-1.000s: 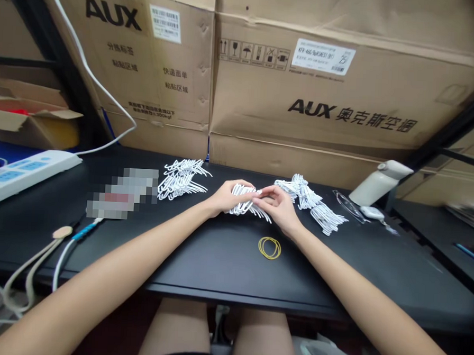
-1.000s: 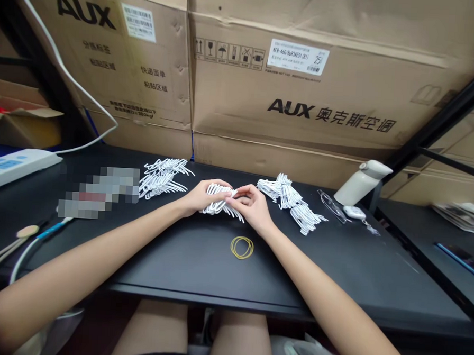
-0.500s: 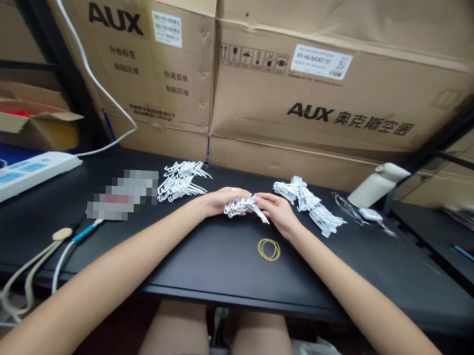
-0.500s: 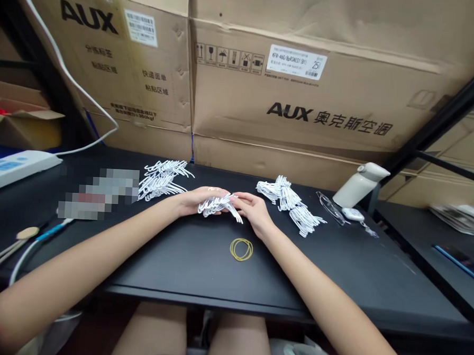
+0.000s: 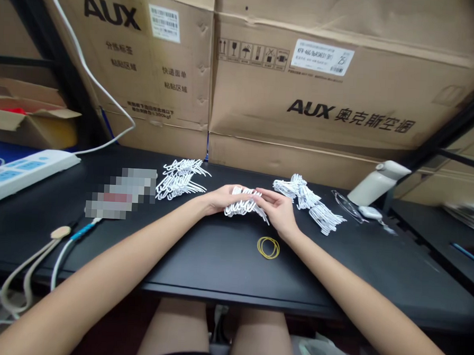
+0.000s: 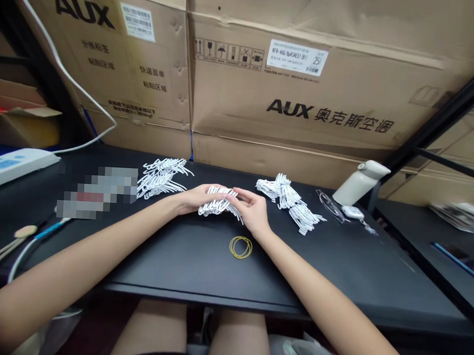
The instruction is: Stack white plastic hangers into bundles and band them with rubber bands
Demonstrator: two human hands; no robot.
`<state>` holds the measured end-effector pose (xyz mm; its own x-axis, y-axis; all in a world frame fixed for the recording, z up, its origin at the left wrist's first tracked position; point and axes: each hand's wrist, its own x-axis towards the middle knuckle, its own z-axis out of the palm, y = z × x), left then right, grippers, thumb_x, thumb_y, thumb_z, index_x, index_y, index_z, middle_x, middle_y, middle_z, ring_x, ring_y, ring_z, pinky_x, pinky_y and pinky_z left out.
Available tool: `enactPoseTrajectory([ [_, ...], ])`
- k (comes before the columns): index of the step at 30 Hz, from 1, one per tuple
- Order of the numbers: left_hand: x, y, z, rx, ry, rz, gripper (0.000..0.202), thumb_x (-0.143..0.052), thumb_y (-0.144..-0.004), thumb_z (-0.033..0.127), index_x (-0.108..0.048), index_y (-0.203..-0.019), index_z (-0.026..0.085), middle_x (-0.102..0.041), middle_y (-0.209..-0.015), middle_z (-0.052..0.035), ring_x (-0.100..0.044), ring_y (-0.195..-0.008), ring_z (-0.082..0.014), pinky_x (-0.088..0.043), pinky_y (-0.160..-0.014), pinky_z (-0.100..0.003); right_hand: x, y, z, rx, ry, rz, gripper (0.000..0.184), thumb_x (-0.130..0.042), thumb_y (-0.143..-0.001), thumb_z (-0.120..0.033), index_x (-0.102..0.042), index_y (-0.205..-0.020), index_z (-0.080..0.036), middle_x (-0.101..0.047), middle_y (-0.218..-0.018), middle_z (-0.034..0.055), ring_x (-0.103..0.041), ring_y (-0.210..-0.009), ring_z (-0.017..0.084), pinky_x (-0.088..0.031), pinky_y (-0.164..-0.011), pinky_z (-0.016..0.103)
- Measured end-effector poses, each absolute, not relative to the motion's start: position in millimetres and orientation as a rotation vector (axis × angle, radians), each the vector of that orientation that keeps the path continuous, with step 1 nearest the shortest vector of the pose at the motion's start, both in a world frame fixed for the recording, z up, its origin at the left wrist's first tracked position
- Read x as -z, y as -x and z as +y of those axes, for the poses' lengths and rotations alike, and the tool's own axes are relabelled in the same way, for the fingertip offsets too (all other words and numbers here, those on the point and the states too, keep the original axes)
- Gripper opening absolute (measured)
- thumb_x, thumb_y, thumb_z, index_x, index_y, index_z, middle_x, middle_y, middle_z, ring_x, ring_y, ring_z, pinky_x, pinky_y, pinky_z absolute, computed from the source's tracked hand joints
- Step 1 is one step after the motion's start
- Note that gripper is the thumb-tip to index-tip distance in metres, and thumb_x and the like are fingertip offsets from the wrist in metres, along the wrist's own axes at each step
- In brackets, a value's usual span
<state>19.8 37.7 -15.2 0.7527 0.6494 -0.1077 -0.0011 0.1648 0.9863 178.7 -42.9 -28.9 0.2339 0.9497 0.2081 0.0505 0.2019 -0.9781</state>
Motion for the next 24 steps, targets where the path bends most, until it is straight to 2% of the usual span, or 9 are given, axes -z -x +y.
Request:
enactPoseTrajectory([
  [4, 17, -22, 36, -0.436, -1.278, 0.548, 0.044, -0.074, -0.067, 0.045, -0.064, -0.096, 0.014, -0.070, -0.085, -0.0100, -0.068, -0.077, -0.0222, -0.053, -0.072, -0.035, 31, -180, -45, -0.764, 1.187, -1.230, 0.048, -0.074, -0.066, -0.046, -0.068, -0.103, -0.015, -0.074, -0.092, 0.0096, -0.068, -0.092, 0.029, -0.056, -0.081, 0.042],
  [10, 18, -23, 36, -0.437, -1.232, 0.476, 0.043, -0.075, -0.068, 0.040, -0.064, -0.102, 0.015, -0.071, -0.091, -0.0100, -0.068, -0.080, -0.0215, -0.052, -0.080, -0.038, 24, -180, -44, -0.829, 1.180, -1.246, 0.043, -0.075, -0.064, -0.045, -0.069, -0.096, -0.016, -0.074, -0.091, 0.0091, -0.068, -0.089, 0.027, -0.055, -0.083, 0.040],
  [14, 18, -22, 38, -0.478, -1.293, 0.495, 0.047, -0.077, -0.066, 0.034, -0.063, -0.108, 0.017, -0.069, -0.102, -0.0091, -0.066, -0.089, -0.0195, -0.049, -0.085, -0.034, 21, -180, -42, -1.022, 1.145, -1.077, 0.050, -0.079, -0.060, -0.040, -0.065, -0.102, -0.018, -0.074, -0.092, 0.0081, -0.069, -0.090, 0.024, -0.053, -0.086, 0.039],
  [17, 18, -21, 38, -0.546, -1.377, 0.540, 0.048, -0.076, -0.066, 0.032, -0.063, -0.109, 0.017, -0.067, -0.107, -0.0081, -0.063, -0.096, -0.0179, -0.045, -0.087, -0.031, 23, -180, -42, -1.067, 1.115, -1.019, 0.043, -0.079, -0.060, -0.037, -0.065, -0.096, -0.017, -0.073, -0.093, 0.0086, -0.069, -0.091, 0.023, -0.052, -0.089, 0.038],
  [21, 15, -19, 36, -0.586, -1.477, 0.550, 0.049, -0.078, -0.062, 0.034, -0.064, -0.106, 0.016, -0.067, -0.101, -0.0070, -0.062, -0.092, -0.0173, -0.044, -0.085, -0.030, 26, -177, -42, -1.012, 1.112, -1.036, 0.038, -0.077, -0.062, -0.038, -0.068, -0.092, -0.016, -0.073, -0.095, 0.0088, -0.067, -0.094, 0.023, -0.050, -0.091, 0.037],
  [24, 14, -19, 33, -0.552, -1.512, 0.563, 0.052, -0.079, -0.060, 0.035, -0.062, -0.106, 0.015, -0.066, -0.093, -0.0060, -0.061, -0.084, -0.0163, -0.046, -0.077, -0.029, 26, -175, -44, -0.977, 1.149, -1.030, 0.039, -0.077, -0.062, -0.040, -0.069, -0.091, -0.016, -0.073, -0.093, 0.0087, -0.068, -0.090, 0.023, -0.052, -0.084, 0.036],
])
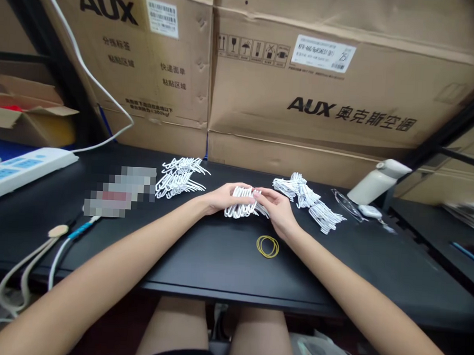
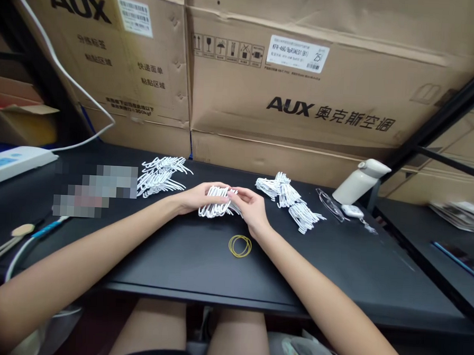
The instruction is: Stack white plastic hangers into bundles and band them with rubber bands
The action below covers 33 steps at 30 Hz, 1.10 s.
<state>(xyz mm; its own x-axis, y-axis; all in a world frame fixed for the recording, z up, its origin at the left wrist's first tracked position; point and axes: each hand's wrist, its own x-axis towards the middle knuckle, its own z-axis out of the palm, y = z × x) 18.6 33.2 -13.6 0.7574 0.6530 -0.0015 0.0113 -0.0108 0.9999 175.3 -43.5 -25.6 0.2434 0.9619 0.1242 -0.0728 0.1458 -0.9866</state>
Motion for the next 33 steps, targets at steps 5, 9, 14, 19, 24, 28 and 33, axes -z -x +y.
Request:
enactPoseTrajectory([
  [5, 11, -18, 30, -0.523, -1.687, 0.597, 0.049, -0.077, -0.062, 0.042, -0.063, -0.101, 0.015, -0.065, -0.089, -0.0060, -0.060, -0.080, -0.0166, -0.046, -0.070, -0.028, 23, -175, -45, -1.038, 1.189, -1.005, 0.043, -0.077, -0.061, -0.042, -0.068, -0.093, -0.015, -0.073, -0.081, 0.0072, -0.068, -0.076, 0.021, -0.054, -0.071, 0.034],
  [9, 9, -17, 31, -0.534, -1.747, 0.548, 0.046, -0.069, -0.069, 0.048, -0.064, -0.101, 0.015, -0.065, -0.095, -0.0069, -0.060, -0.087, -0.0180, -0.045, -0.075, -0.028, 24, -173, -44, -1.015, 1.154, -1.023, 0.036, -0.076, -0.062, -0.041, -0.068, -0.087, -0.017, -0.072, -0.084, 0.0067, -0.067, -0.081, 0.020, -0.052, -0.077, 0.032],
  [14, 9, -18, 31, -0.480, -1.740, 0.512, 0.052, -0.068, -0.070, 0.050, -0.061, -0.109, 0.015, -0.064, -0.103, -0.0085, -0.059, -0.096, -0.0210, -0.045, -0.082, -0.031, 24, -167, -47, -0.852, 1.189, -1.057, 0.028, -0.072, -0.068, -0.041, -0.068, -0.082, -0.018, -0.071, -0.081, 0.0053, -0.065, -0.079, 0.019, -0.051, -0.075, 0.031],
  [19, 10, -19, 29, -0.500, -1.776, 0.529, 0.053, -0.069, -0.070, 0.048, -0.060, -0.112, 0.016, -0.065, -0.105, -0.0087, -0.060, -0.093, -0.0204, -0.046, -0.080, -0.030, 23, -164, -50, -0.789, 1.191, -1.079, 0.024, -0.069, -0.071, -0.040, -0.067, -0.080, -0.018, -0.069, -0.078, 0.0039, -0.064, -0.075, 0.017, -0.050, -0.071, 0.029],
  [24, 10, -17, 31, -0.522, -1.853, 0.562, 0.051, -0.070, -0.068, 0.047, -0.062, -0.108, 0.016, -0.066, -0.102, -0.0080, -0.060, -0.092, -0.0210, -0.046, -0.078, -0.029, 22, -170, -47, -1.052, 1.204, -0.907, 0.028, -0.077, -0.063, -0.037, -0.068, -0.079, -0.017, -0.069, -0.073, 0.0022, -0.063, -0.066, 0.014, -0.049, -0.064, 0.025],
  [28, 10, -15, 35, -0.508, -1.849, 0.531, 0.050, -0.068, -0.071, 0.047, -0.061, -0.110, 0.016, -0.065, -0.102, -0.0081, -0.060, -0.092, -0.0201, -0.046, -0.078, -0.029, 23, -175, -44, -1.209, 1.143, -0.825, 0.028, -0.080, -0.059, -0.033, -0.070, -0.079, -0.016, -0.071, -0.072, 0.0032, -0.065, -0.066, 0.014, -0.051, -0.065, 0.025],
  [33, 8, -15, 34, -0.510, -1.899, 0.549, 0.045, -0.068, -0.070, 0.048, -0.062, -0.100, 0.015, -0.065, -0.090, -0.0055, -0.060, -0.080, -0.0171, -0.045, -0.068, -0.025, 25, -174, -45, -1.166, 1.135, -0.796, 0.029, -0.082, -0.056, -0.031, -0.070, -0.077, -0.015, -0.071, -0.073, 0.0034, -0.066, -0.067, 0.015, -0.053, -0.070, 0.027],
])
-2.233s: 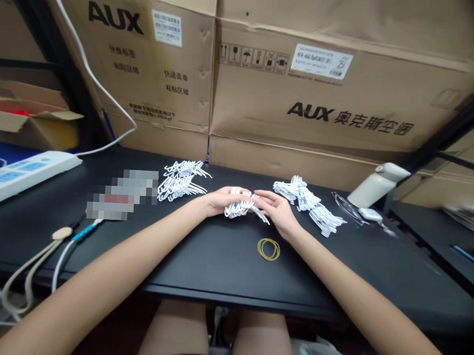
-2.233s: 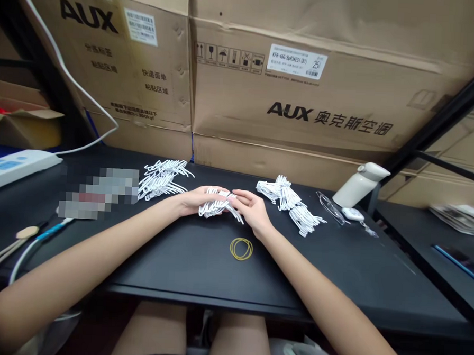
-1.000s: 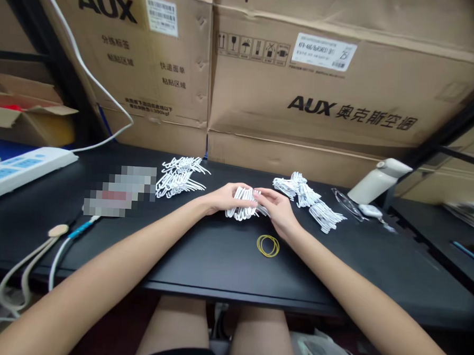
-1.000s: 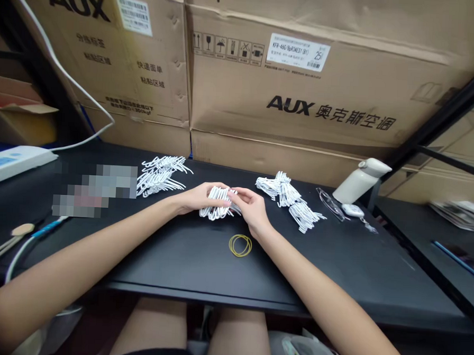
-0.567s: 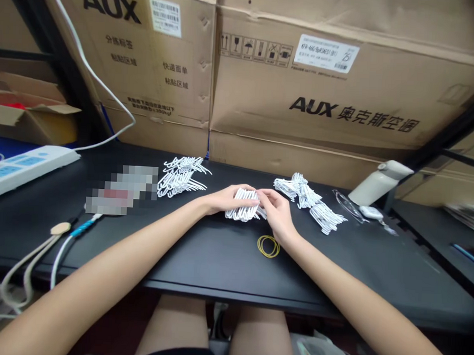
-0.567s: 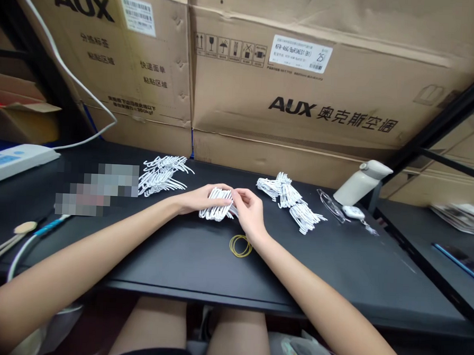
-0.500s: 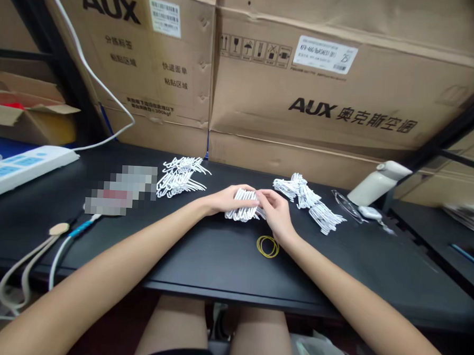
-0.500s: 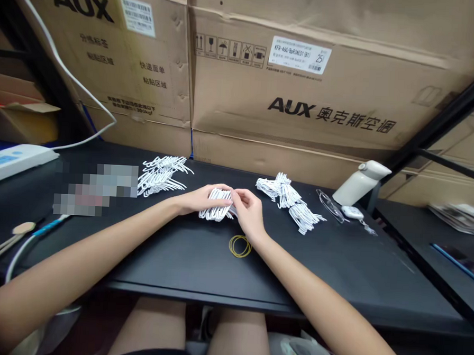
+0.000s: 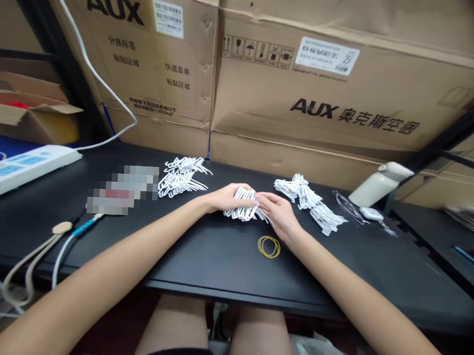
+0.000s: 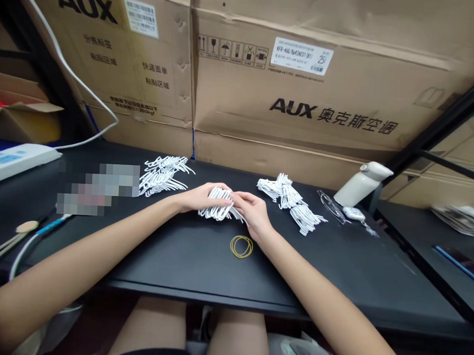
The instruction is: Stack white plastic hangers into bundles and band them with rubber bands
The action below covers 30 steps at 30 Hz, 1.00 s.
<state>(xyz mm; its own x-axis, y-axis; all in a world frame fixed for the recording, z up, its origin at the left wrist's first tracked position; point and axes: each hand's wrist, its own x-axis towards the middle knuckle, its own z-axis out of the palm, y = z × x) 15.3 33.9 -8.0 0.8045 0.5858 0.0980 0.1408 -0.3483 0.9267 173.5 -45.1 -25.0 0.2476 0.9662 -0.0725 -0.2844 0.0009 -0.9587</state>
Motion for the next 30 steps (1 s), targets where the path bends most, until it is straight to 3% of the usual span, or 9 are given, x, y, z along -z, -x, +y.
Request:
enactPoseTrajectory([
  [5, 6, -16, 30, -0.496, -1.932, 0.674, 0.048, -0.073, -0.063, 0.049, -0.060, -0.095, 0.016, -0.064, -0.082, -0.0032, -0.058, -0.073, -0.0153, -0.043, -0.060, -0.023, 26, -167, -48, -1.037, 1.192, -0.772, 0.033, -0.084, -0.052, -0.033, -0.066, -0.074, -0.016, -0.068, -0.068, 0.0011, -0.064, -0.062, 0.013, -0.052, -0.062, 0.026],
  [10, 9, -17, 27, -0.522, -1.877, 0.645, 0.052, -0.076, -0.060, 0.045, -0.062, -0.102, 0.016, -0.066, -0.098, -0.0067, -0.061, -0.088, -0.0184, -0.047, -0.071, -0.025, 28, -160, -50, -0.962, 1.185, -0.747, 0.035, -0.084, -0.050, -0.035, -0.061, -0.068, -0.017, -0.061, -0.059, -0.0030, -0.056, -0.052, 0.010, -0.047, -0.051, 0.023],
  [14, 11, -19, 25, -0.446, -1.667, 0.529, 0.051, -0.077, -0.064, 0.037, -0.060, -0.106, 0.015, -0.068, -0.092, -0.0087, -0.066, -0.077, -0.0189, -0.051, -0.071, -0.031, 29, -160, -49, -0.959, 1.184, -0.774, 0.035, -0.083, -0.053, -0.041, -0.061, -0.068, -0.017, -0.064, -0.063, 0.0003, -0.060, -0.060, 0.015, -0.050, -0.057, 0.027],
  [19, 8, -19, 30, -0.482, -1.349, 0.499, 0.052, -0.076, -0.067, 0.032, -0.055, -0.112, 0.017, -0.070, -0.087, -0.0084, -0.068, -0.068, -0.0191, -0.055, -0.064, -0.032, 22, -172, -42, -1.008, 1.137, -0.835, 0.037, -0.069, -0.069, -0.053, -0.064, -0.078, -0.017, -0.068, -0.084, 0.0061, -0.065, -0.077, 0.017, -0.053, -0.069, 0.029],
  [25, 3, -19, 35, -0.605, -1.137, 0.578, 0.040, -0.075, -0.070, 0.031, -0.058, -0.102, 0.015, -0.069, -0.085, -0.0065, -0.066, -0.065, -0.0150, -0.054, -0.060, -0.027, 13, -178, -50, -0.711, 1.147, -1.337, 0.037, -0.074, -0.068, -0.041, -0.062, -0.096, -0.021, -0.066, -0.090, 0.0036, -0.062, -0.068, 0.015, -0.050, -0.056, 0.026],
  [30, 6, -19, 30, -0.596, -1.187, 0.498, 0.040, -0.077, -0.067, 0.029, -0.060, -0.100, 0.015, -0.067, -0.087, -0.0059, -0.065, -0.071, -0.0145, -0.053, -0.062, -0.025, 14, -174, -58, -0.408, 1.169, -1.624, 0.027, -0.071, -0.072, -0.034, -0.068, -0.096, -0.022, -0.064, -0.087, 0.0048, -0.059, -0.067, 0.017, -0.048, -0.055, 0.029],
])
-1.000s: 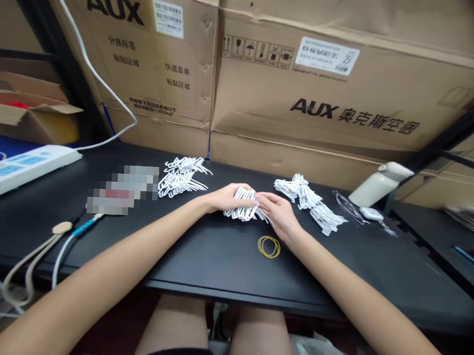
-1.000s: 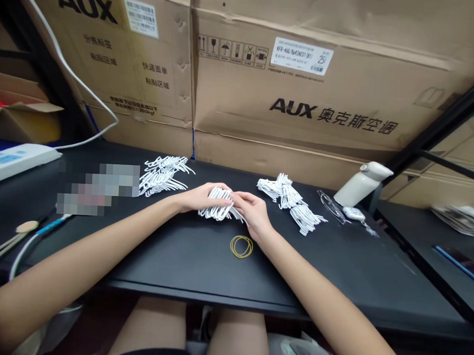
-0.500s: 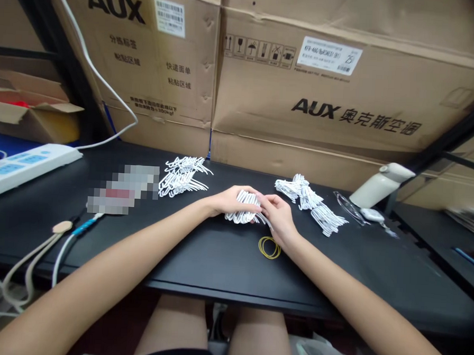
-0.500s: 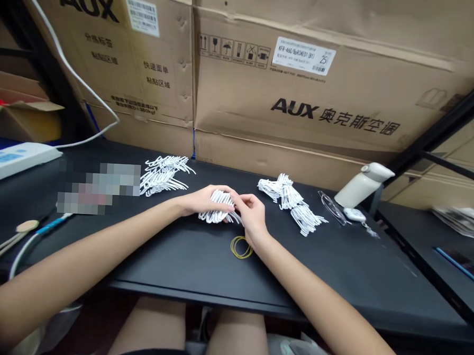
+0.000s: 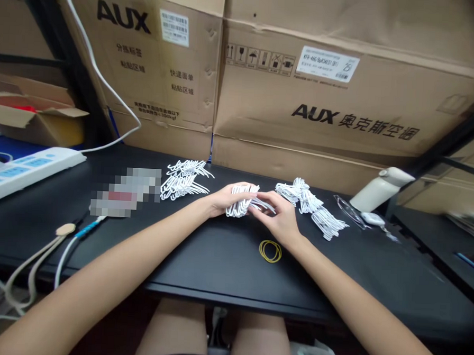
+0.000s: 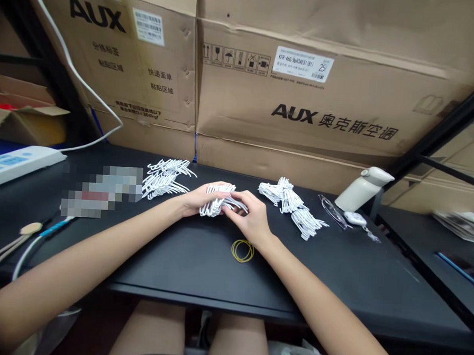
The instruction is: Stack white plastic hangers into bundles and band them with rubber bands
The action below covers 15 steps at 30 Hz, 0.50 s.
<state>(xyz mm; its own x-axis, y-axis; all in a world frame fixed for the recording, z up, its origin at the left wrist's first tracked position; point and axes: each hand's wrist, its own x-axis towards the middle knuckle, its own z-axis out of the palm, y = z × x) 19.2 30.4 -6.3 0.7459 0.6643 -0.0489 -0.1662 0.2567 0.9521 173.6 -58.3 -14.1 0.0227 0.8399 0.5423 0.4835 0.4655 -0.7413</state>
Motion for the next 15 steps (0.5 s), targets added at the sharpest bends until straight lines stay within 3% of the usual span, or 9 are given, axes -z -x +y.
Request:
enactPoseTrajectory([
  [3, 6.7, -19.0, 28.8, -0.599, -1.182, 0.481, 0.044, -0.079, -0.065, 0.028, -0.059, -0.103, 0.017, -0.066, -0.088, -0.0049, -0.065, -0.072, -0.0140, -0.053, -0.064, -0.026, 16.3, -174.1, -58.3, -0.310, 1.161, -1.634, 0.020, -0.068, -0.075, -0.033, -0.070, -0.093, -0.023, -0.065, -0.087, 0.0054, -0.060, -0.071, 0.018, -0.049, -0.057, 0.030],
  [8, 6.2, -19.4, 30.8, -0.573, -1.161, 0.505, 0.047, -0.076, -0.069, 0.034, -0.060, -0.109, 0.015, -0.068, -0.087, -0.0076, -0.064, -0.066, -0.0141, -0.054, -0.063, -0.029, 19.5, -173.7, -57.2, -0.380, 1.117, -1.559, 0.011, -0.069, -0.074, -0.032, -0.072, -0.081, -0.023, -0.068, -0.084, 0.0058, -0.063, -0.080, 0.022, -0.050, -0.077, 0.036],
  [15, 9.0, -22.5, 31.0, -0.660, -1.145, 0.505, 0.044, -0.079, -0.066, 0.028, -0.063, -0.104, 0.013, -0.070, -0.098, -0.0115, -0.067, -0.078, -0.0170, -0.052, -0.071, -0.028, 22.9, -171.6, -54.9, -0.527, 1.103, -1.467, 0.010, -0.069, -0.074, -0.031, -0.068, -0.075, -0.021, -0.065, -0.077, 0.0038, -0.064, -0.076, 0.021, -0.050, -0.072, 0.035],
])
